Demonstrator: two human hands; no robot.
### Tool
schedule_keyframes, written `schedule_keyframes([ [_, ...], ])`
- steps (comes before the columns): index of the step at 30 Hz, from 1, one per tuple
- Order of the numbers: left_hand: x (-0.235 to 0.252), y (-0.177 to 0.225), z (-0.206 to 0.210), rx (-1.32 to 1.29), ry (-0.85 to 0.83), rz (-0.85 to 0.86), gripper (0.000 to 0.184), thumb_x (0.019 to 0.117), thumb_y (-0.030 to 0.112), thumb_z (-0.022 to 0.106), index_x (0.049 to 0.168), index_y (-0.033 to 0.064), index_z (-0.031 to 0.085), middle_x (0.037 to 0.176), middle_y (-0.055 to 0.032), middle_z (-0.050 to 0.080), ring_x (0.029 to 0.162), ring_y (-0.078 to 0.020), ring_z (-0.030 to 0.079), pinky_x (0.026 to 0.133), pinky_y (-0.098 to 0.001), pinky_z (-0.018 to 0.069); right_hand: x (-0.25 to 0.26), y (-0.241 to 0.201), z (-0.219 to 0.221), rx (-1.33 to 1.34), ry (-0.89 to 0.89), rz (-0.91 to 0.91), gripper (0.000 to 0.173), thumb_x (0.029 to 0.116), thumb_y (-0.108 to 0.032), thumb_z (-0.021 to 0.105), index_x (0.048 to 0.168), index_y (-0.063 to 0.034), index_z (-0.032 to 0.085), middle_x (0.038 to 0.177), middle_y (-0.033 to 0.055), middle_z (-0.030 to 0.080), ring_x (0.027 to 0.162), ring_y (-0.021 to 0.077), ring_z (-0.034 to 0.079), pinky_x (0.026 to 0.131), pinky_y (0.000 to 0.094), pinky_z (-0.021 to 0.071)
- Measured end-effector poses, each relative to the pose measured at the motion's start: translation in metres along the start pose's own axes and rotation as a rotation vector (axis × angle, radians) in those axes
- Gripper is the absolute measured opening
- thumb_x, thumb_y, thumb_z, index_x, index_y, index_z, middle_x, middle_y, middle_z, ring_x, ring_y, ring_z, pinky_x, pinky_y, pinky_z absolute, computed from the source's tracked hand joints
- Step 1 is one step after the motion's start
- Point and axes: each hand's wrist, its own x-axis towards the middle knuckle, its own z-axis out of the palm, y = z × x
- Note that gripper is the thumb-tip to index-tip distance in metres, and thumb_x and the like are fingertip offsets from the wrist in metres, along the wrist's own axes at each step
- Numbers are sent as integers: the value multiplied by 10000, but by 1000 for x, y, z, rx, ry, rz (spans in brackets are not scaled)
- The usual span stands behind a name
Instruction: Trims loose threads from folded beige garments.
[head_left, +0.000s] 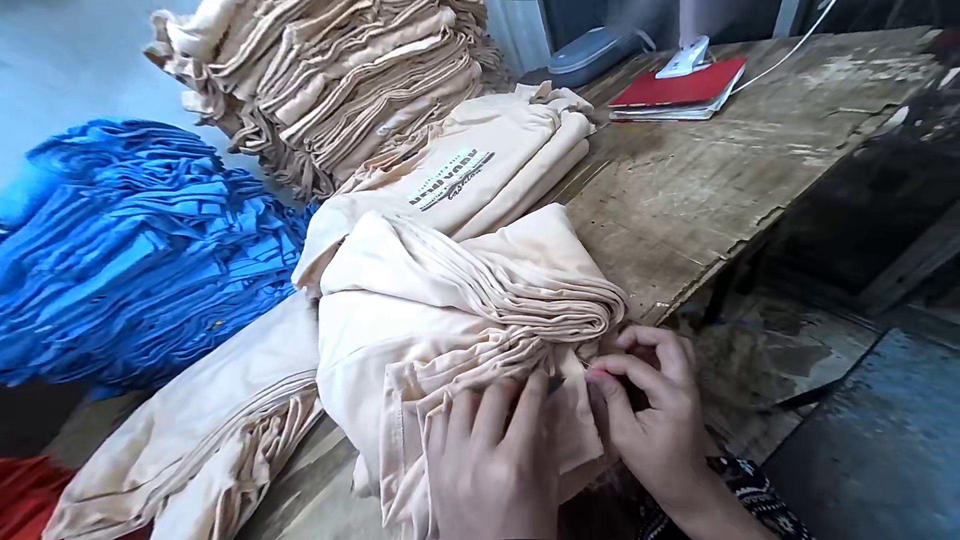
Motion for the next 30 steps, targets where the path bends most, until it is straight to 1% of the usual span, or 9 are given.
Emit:
schedule_keyframes([
  [4, 9, 8, 7, 33, 9, 38, 191, 949, 206, 647, 1041, 199, 815, 911, -30, 729, 802, -230, 660, 707, -427, 490, -1, 1, -1, 4, 58, -18, 97, 929, -286, 729, 866, -224, 769, 1159, -5, 614, 1112, 111, 571, 962, 310, 497],
  [6, 14, 12, 14, 60, -23, 59, 206, 924, 185, 647, 1045, 204, 813, 925, -41, 729, 818, -251, 668, 715, -444, 502, 0, -1, 0, -29, 70, -54, 116, 945, -293, 707, 871, -216, 752, 1166, 1, 610, 1112, 111, 564, 966, 309, 482],
  [10, 17, 14, 19, 60, -26, 73, 219, 906, 138, 623, 954, 217, 822, 878, -2, 731, 773, -227, 647, 673, -420, 476, 3, -3, 1, -91, 71, -99, 142, 958, -313, 676, 862, -221, 726, 1167, 7, 610, 1138, 126, 549, 999, 342, 447],
  [14, 13, 14, 13, 45, -35, 84, 230, 894, 140, 634, 1005, 217, 821, 902, -15, 727, 804, -234, 657, 713, -433, 478, 0, 0, 0, -81, 78, -105, 131, 959, -308, 682, 871, -219, 722, 1173, 1, 610, 1157, 131, 547, 1006, 339, 453],
  [19, 11, 12, 15, 24, -33, 78, 202, 899, 159, 635, 961, 210, 820, 871, -3, 732, 788, -225, 654, 724, -436, 483, 0, 3, 1, -118, 91, -154, 108, 954, -288, 687, 885, -210, 714, 1143, -2, 608, 1151, 126, 537, 1010, 318, 426],
  [22, 10, 15, 14, 22, -48, 72, 225, 895, 153, 643, 1031, 199, 817, 907, -28, 724, 809, -244, 661, 728, -448, 493, 1, 5, 0, -97, 83, -137, 122, 975, -303, 675, 899, -214, 709, 1154, -7, 601, 1168, 118, 533, 1027, 315, 427],
  [26, 8, 14, 22, -19, -21, 77, 176, 916, 182, 653, 975, 203, 818, 869, 5, 723, 787, -217, 647, 700, -408, 486, -1, 6, -2, 41, 34, -173, 130, 980, -309, 664, 904, -213, 706, 1168, -24, 593, 1196, 99, 523, 1031, 293, 435],
  [28, 5, 11, 16, -46, -7, 45, 176, 939, 222, 651, 1016, 197, 808, 895, -8, 728, 808, -219, 659, 715, -425, 496, -5, 11, -17, 177, -78, -190, 203, 987, -329, 620, 842, -203, 684, 1120, -39, 628, 1168, 104, 565, 999, 309, 489],
  [30, 0, 7, 8, -63, -34, 11, 211, 961, 263, 633, 1082, 201, 795, 952, -32, 721, 857, -226, 669, 736, -434, 510, -10, 17, -34, 244, -178, -190, 373, 1017, -438, 533, 726, -217, 607, 1020, -47, 686, 1126, 130, 606, 994, 370, 485],
])
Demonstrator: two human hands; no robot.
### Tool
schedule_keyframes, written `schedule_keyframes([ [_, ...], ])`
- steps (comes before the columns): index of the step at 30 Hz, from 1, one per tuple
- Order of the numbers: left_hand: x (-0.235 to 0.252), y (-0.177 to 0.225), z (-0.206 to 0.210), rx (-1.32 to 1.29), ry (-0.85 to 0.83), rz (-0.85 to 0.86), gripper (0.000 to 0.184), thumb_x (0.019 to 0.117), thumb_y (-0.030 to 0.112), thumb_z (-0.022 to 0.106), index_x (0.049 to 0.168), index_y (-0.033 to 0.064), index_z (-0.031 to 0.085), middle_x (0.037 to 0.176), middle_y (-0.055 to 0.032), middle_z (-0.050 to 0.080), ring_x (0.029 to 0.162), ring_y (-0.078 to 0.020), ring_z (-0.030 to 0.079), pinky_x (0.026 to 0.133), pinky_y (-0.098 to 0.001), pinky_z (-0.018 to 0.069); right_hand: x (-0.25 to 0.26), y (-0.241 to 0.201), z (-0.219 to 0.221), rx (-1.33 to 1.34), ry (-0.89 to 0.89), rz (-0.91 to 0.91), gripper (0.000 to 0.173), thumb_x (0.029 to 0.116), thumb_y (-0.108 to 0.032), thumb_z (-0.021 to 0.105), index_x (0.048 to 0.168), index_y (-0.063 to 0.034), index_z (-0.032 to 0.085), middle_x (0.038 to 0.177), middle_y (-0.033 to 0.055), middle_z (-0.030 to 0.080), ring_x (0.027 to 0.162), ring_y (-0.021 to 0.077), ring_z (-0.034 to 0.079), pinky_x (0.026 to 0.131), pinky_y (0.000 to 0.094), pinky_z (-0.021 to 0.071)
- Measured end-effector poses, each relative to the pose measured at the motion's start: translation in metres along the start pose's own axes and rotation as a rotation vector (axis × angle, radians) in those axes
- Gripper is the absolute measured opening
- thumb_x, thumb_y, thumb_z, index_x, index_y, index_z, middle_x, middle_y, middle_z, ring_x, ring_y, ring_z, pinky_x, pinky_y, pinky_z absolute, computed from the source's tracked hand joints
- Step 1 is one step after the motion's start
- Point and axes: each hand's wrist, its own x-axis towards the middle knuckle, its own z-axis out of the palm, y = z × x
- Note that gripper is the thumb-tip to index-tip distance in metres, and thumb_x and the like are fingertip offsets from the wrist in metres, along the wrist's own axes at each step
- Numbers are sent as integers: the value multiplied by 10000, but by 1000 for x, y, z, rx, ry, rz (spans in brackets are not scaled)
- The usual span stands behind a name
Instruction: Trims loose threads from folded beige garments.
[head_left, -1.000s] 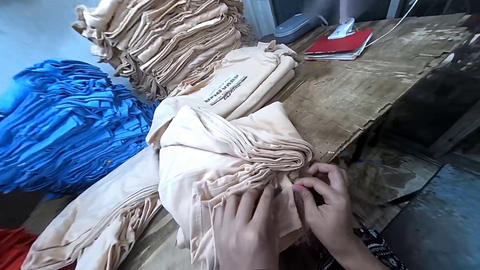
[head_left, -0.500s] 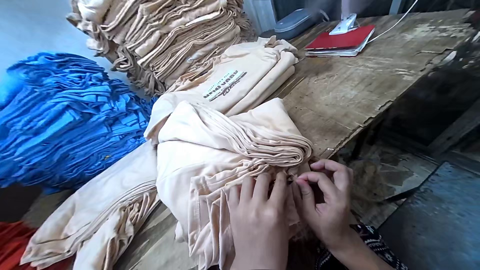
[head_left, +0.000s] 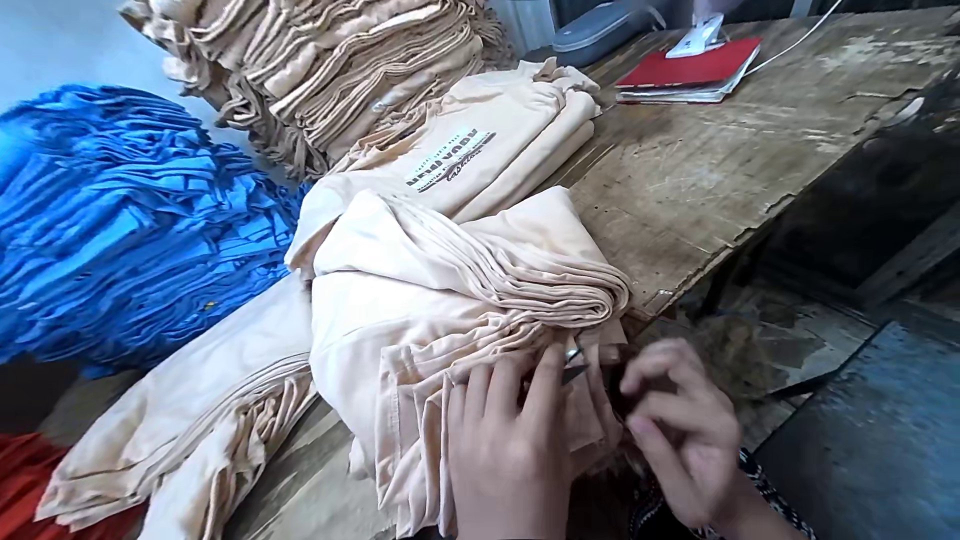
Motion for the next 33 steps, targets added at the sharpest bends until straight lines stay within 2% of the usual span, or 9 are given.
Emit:
schedule_keyframes([
  [3, -13, -4, -6, -9, -83, 18, 295, 963, 341, 625, 1185, 211, 769, 1048, -60, 718, 905, -242, 663, 742, -437, 492, -18, -5, -2, -62, -31, 159, 392, 974, -587, 557, 866, -251, 727, 1066, -36, 672, 1118, 131, 592, 982, 375, 481],
  [5, -21, -3, -8, -14, -109, 59, 285, 970, 304, 629, 1199, 213, 773, 1064, -56, 731, 889, -239, 657, 740, -425, 485, -30, -11, 6, -94, -21, 251, 283, 924, -520, 676, 915, -253, 771, 1108, -16, 673, 1123, 143, 602, 973, 378, 507],
  [9, -26, -3, -17, 35, -122, 122, 193, 957, 222, 629, 1019, 231, 812, 926, 8, 741, 797, -195, 622, 702, -384, 435, -44, -21, 10, -105, 55, 292, 165, 947, -399, 714, 896, -244, 731, 1096, -30, 656, 1150, 113, 581, 999, 309, 481],
  [13, -28, 4, -18, 53, -153, 158, 224, 959, 198, 630, 1104, 220, 801, 985, -8, 739, 813, -203, 610, 715, -390, 420, -43, -21, 13, -94, 136, 289, 163, 963, -356, 691, 900, -206, 702, 1091, -13, 653, 1133, 108, 591, 982, 282, 492],
  [20, -28, 5, -2, 32, -136, 215, 212, 942, 170, 616, 999, 238, 809, 949, 32, 745, 784, -184, 611, 687, -375, 422, -46, -24, 17, -67, 156, 219, 135, 962, -363, 690, 938, -230, 689, 1098, -42, 623, 1127, 72, 576, 970, 236, 482],
  [26, -39, -8, -10, -10, -249, 182, 183, 901, 227, 653, 1042, 218, 770, 891, -17, 677, 826, -220, 632, 750, -420, 467, -57, -11, 4, -229, 216, 291, 112, 970, -301, 619, 1015, -200, 637, 1128, -5, 628, 1161, 119, 581, 994, 300, 484],
  [28, -43, -16, -10, -81, -261, 150, 146, 850, 160, 637, 910, 210, 760, 839, 11, 673, 818, -191, 643, 763, -404, 486, -62, -12, 2, -163, 161, 277, 214, 929, -291, 649, 1122, -210, 605, 1174, -11, 615, 1195, 120, 573, 1011, 310, 489],
  [30, -41, -20, -15, -208, -293, 91, 162, 865, 128, 650, 919, 214, 775, 924, 14, 703, 892, -166, 664, 810, -392, 517, -62, -21, 6, -99, 82, 227, 420, 890, -364, 734, 1247, -226, 563, 1233, -9, 598, 1221, 129, 568, 1023, 334, 500],
  [33, -31, -25, -21, -367, -314, 27, 210, 888, 89, 628, 974, 219, 769, 1073, 44, 750, 990, -126, 687, 867, -380, 549, -46, -32, 30, -21, 83, 145, 450, 843, -384, 822, 1218, -228, 627, 1181, 2, 607, 1145, 124, 597, 969, 303, 537],
])
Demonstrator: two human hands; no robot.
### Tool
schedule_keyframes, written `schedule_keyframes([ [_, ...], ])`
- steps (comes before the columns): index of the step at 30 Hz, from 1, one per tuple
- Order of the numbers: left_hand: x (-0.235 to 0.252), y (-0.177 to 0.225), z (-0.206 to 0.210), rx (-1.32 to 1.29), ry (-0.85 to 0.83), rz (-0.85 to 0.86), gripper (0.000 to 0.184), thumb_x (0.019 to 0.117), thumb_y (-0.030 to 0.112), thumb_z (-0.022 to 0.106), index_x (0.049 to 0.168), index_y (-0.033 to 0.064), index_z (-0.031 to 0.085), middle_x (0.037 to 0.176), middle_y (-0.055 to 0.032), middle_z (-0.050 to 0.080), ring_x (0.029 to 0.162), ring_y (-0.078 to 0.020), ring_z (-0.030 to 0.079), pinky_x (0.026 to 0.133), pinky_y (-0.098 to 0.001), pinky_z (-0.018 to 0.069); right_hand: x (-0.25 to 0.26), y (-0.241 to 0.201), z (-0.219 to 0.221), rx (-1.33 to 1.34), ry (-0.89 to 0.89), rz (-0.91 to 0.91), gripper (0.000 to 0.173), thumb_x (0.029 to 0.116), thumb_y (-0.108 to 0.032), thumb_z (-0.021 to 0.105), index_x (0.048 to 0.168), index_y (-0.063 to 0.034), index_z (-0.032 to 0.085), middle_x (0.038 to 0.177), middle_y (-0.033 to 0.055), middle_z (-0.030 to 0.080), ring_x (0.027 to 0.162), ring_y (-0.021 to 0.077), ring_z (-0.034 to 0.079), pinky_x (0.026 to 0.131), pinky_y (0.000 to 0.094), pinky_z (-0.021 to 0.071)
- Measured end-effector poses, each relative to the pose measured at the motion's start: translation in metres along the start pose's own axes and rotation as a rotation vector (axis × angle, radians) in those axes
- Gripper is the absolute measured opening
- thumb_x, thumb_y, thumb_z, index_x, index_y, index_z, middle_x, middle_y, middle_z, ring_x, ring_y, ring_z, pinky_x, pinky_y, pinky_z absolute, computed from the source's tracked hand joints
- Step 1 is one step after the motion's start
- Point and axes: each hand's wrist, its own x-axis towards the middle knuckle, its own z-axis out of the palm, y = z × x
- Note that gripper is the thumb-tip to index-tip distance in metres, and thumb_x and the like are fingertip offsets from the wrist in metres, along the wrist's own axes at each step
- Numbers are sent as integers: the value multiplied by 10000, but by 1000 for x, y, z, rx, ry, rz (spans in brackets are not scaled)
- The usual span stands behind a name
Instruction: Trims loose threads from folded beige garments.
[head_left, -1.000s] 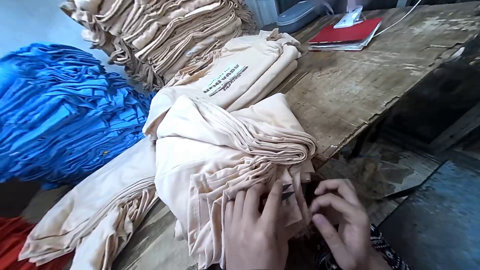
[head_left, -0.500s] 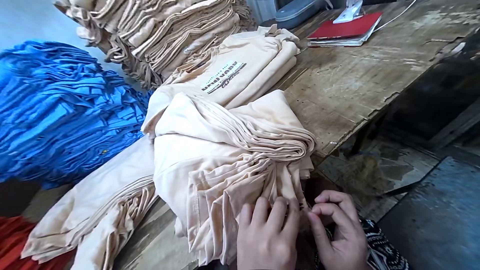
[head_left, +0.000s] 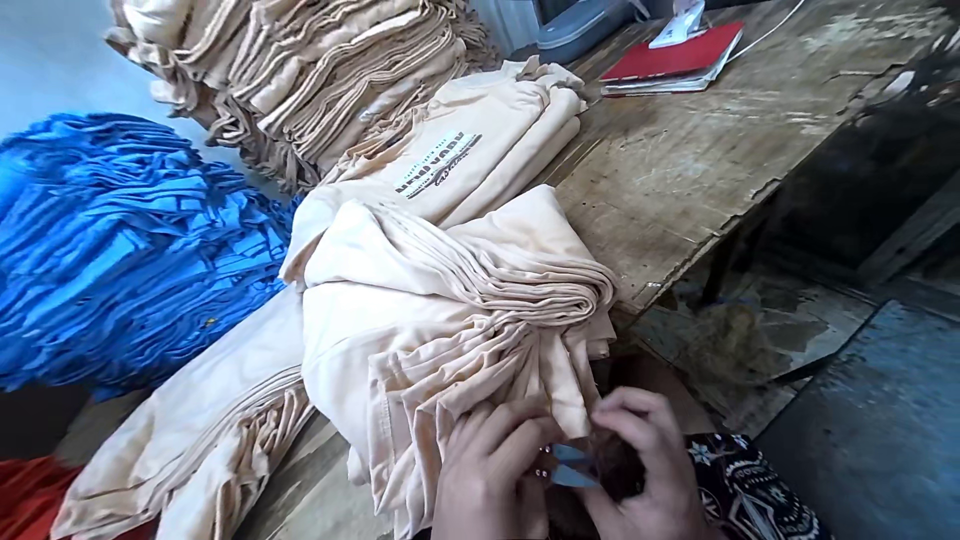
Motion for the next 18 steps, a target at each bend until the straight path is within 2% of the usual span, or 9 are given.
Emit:
schedule_keyframes([
  [2, 7, -5, -2, -94, 34, -38, 238, 876, 50, 610, 1001, 184, 761, 971, 71, 744, 883, -62, 684, 797, -308, 577, 15, -2, 16, 224, 43, 30, 139, 923, -150, 746, 1058, -137, 716, 1075, 25, 715, 1028, 114, 700, 879, 273, 621],
  [5, 15, -17, -1, -219, 97, -158, 203, 914, 56, 606, 1054, 136, 729, 913, 81, 722, 745, 5, 660, 633, -186, 573, 37, -4, 25, 536, 90, 240, 121, 1011, -29, 584, 1050, 11, 691, 939, 60, 735, 714, 66, 660, 624, 210, 570],
  [6, 18, -19, 0, -240, 110, -188, 194, 919, 68, 609, 1062, 136, 720, 902, 85, 721, 722, 5, 656, 609, -176, 564, 40, -3, 25, 551, 66, 233, 146, 1029, -108, 589, 1111, -2, 646, 948, 39, 704, 717, 43, 621, 619, 191, 532],
  [8, 21, -21, 2, -276, 123, -216, 172, 929, 77, 624, 1064, 136, 712, 885, 86, 721, 697, -8, 656, 585, -181, 561, 38, 0, 21, 404, -33, 133, 438, 950, -369, 741, 1242, -78, 592, 1103, 20, 653, 938, 59, 633, 782, 223, 556],
  [9, 22, -21, 2, -289, 127, -225, 169, 928, 75, 627, 1062, 135, 712, 879, 83, 723, 690, -15, 658, 575, -184, 562, 36, 0, 21, 326, -77, 100, 526, 882, -327, 814, 1280, -77, 577, 1172, 57, 628, 1030, 107, 637, 858, 268, 582],
  [11, 22, -20, 3, -296, 134, -236, 169, 922, 72, 624, 1050, 136, 713, 873, 84, 721, 690, -12, 654, 576, -178, 554, 31, 0, 22, 286, -149, 105, 478, 808, -27, 756, 1253, -22, 583, 1193, 103, 643, 1049, 141, 668, 868, 294, 616],
  [13, 24, -19, 4, -302, 133, -241, 162, 925, 75, 626, 1048, 135, 712, 874, 85, 722, 696, -11, 656, 583, -174, 553, 30, 1, 22, 336, -187, 119, 423, 817, 92, 638, 1220, -27, 589, 1188, 112, 631, 1018, 136, 671, 815, 278, 621],
  [16, 24, -19, 4, -318, 131, -240, 169, 919, 72, 631, 1058, 133, 706, 877, 85, 728, 692, -16, 663, 580, -181, 561, 32, -2, 22, 163, -167, 34, 321, 897, -69, 709, 1206, -140, 655, 1154, 77, 592, 1039, 91, 628, 840, 220, 592],
  [18, 21, -20, 2, -362, 117, -230, 194, 905, 53, 637, 1074, 119, 707, 906, 72, 745, 717, -31, 685, 596, -196, 581, 28, -1, 17, -11, -29, -77, 187, 908, -208, 780, 1094, -219, 773, 1035, 6, 694, 950, 85, 661, 858, 280, 567],
])
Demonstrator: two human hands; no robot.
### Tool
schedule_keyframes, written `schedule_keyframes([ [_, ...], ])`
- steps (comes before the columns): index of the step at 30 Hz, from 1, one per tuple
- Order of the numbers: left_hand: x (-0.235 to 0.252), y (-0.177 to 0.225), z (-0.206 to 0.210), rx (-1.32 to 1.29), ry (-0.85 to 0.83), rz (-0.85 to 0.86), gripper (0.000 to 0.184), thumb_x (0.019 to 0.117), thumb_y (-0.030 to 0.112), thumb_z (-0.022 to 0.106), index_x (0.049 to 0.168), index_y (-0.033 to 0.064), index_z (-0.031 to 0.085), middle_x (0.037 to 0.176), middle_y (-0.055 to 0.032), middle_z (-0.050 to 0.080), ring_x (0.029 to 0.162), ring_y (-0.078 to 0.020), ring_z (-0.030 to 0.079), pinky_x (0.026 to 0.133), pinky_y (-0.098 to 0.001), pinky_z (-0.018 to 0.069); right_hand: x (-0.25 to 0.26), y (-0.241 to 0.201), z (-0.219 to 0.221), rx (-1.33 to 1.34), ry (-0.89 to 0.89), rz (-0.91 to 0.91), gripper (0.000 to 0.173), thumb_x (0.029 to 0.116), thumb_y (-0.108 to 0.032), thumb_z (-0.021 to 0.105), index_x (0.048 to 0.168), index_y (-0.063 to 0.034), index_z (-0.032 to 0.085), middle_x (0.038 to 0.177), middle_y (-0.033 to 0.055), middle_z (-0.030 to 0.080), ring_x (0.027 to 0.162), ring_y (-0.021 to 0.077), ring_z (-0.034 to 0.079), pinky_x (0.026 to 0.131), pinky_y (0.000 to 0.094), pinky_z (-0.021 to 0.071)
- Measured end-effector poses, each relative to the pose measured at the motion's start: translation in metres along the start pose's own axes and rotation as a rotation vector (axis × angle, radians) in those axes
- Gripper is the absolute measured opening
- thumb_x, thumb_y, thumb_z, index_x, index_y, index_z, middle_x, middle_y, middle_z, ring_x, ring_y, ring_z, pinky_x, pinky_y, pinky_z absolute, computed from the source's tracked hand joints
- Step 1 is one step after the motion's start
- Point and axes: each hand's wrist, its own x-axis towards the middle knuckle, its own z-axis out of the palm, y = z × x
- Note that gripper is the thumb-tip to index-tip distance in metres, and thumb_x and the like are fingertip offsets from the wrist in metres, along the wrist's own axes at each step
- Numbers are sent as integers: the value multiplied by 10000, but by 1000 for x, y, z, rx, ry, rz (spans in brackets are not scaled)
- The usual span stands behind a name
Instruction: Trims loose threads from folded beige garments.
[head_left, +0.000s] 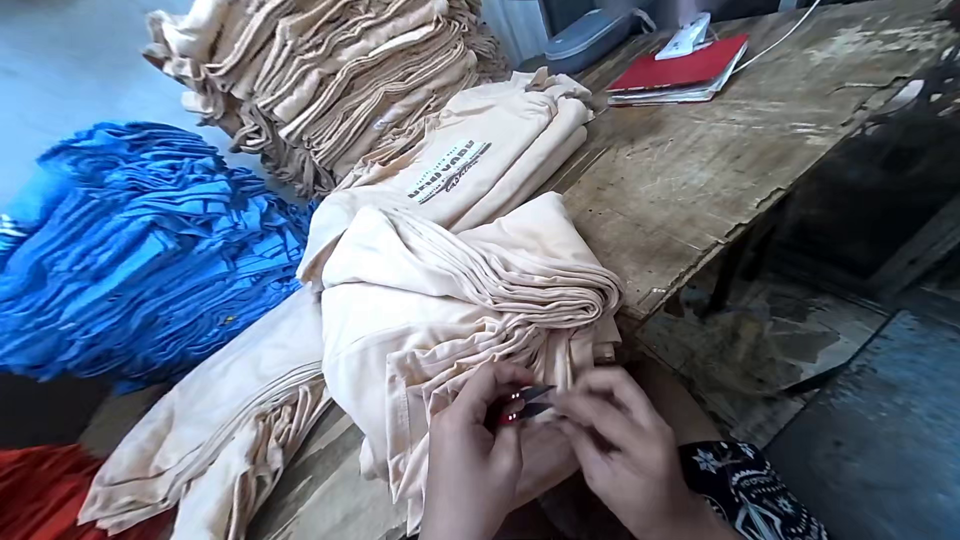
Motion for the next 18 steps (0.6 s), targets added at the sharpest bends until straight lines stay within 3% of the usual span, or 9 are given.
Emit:
schedule_keyframes([
  [3, -12, 4, -8, -72, -37, 107, 195, 873, 46, 707, 1061, 92, 721, 932, 31, 750, 763, -56, 699, 647, -227, 607, -12, 8, -27, -74, 111, -173, 109, 963, -219, 716, 1065, -245, 747, 937, -83, 659, 891, 56, 608, 960, 325, 469],
  [7, -30, 6, -12, 118, -46, 308, 217, 863, 186, 780, 1073, 163, 731, 987, 31, 734, 915, -85, 661, 828, -290, 547, -30, 11, -54, -9, 92, -31, 80, 1026, -297, 629, 1005, -232, 670, 973, -113, 622, 957, 1, 612, 945, 219, 500],
  [9, -35, 10, -10, 289, -4, 343, 310, 905, 375, 783, 1167, 216, 730, 1040, 30, 698, 957, -111, 612, 852, -321, 488, -39, 11, -56, -11, 108, 36, 90, 1026, -310, 623, 997, -230, 654, 976, -114, 622, 969, 0, 616, 950, 220, 502],
  [10, -37, 12, -6, 378, 37, 369, 284, 939, 393, 739, 1182, 246, 736, 1049, 32, 697, 953, -126, 603, 844, -338, 464, -42, 10, -55, -3, 113, 62, 86, 1023, -312, 629, 1004, -231, 650, 984, -115, 627, 978, 1, 616, 951, 221, 499],
  [12, -41, 19, 5, 522, 121, 452, 193, 974, 305, 700, 1151, 252, 753, 1025, 17, 719, 915, -162, 604, 836, -360, 432, -46, 7, -55, 39, 99, 75, 68, 1017, -297, 639, 1015, -230, 649, 1000, -116, 628, 990, -3, 617, 945, 204, 508],
  [15, -40, 22, 21, 689, 134, 606, 218, 991, 170, 615, 1162, 200, 748, 1040, -12, 732, 868, -196, 581, 822, -376, 401, -45, 2, -56, 68, 30, 9, 41, 1021, -252, 621, 1033, -217, 637, 988, -97, 623, 959, 9, 602, 942, 224, 478],
  [18, -35, 15, 28, 733, 184, 649, 201, 982, 160, 599, 1094, 190, 764, 993, 0, 738, 829, -188, 574, 760, -361, 398, -45, 4, -51, -57, 39, 71, 199, 944, -380, 724, 1033, -229, 631, 1002, -78, 627, 1018, 55, 603, 976, 289, 478],
])
